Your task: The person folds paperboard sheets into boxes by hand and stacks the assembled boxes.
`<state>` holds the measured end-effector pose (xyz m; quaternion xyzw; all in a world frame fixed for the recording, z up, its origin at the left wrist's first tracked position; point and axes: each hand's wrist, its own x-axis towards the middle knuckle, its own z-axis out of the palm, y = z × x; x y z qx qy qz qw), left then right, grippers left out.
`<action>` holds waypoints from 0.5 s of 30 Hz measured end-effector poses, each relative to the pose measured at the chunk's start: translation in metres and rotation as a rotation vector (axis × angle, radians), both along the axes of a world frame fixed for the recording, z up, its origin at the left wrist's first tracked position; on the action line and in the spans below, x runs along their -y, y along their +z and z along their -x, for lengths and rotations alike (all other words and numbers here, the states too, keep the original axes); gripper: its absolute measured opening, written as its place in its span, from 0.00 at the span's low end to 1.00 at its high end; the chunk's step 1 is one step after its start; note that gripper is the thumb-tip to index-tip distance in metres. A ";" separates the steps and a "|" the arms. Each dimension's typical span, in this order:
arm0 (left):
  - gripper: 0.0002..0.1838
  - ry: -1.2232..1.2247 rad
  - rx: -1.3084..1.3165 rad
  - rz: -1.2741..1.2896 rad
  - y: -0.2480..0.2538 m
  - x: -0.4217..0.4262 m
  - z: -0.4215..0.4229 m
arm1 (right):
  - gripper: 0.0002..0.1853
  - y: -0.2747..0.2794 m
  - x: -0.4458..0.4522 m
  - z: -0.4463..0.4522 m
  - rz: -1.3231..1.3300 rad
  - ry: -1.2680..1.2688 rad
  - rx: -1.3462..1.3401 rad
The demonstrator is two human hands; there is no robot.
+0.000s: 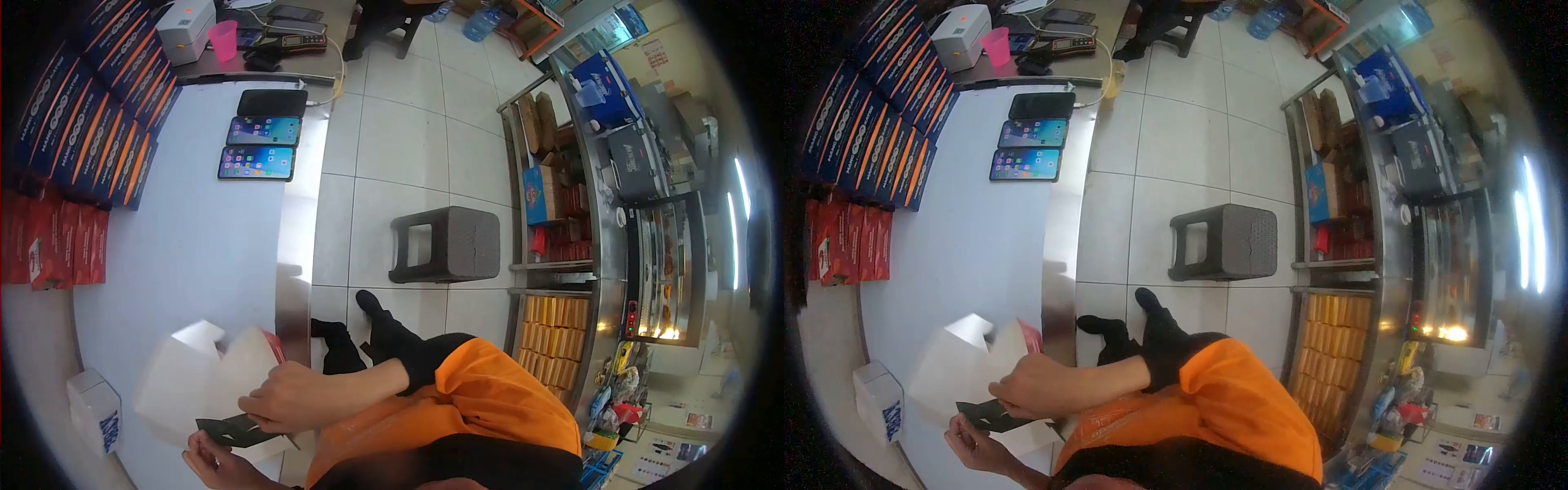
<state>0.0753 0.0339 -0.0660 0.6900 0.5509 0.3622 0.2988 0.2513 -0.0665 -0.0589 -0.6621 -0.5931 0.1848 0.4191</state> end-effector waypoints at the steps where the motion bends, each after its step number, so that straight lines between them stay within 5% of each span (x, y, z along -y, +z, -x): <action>1: 0.04 -0.155 -0.143 -0.161 0.008 -0.005 -0.002 | 0.09 -0.003 -0.010 0.003 -0.019 0.005 -0.041; 4: 0.06 -0.425 -0.456 -0.468 -0.001 -0.027 0.020 | 0.09 -0.002 -0.022 0.009 -0.030 0.034 -0.072; 15: 0.03 -0.497 0.000 -0.043 -0.007 -0.056 0.035 | 0.08 0.000 -0.049 0.018 -0.013 0.094 -0.014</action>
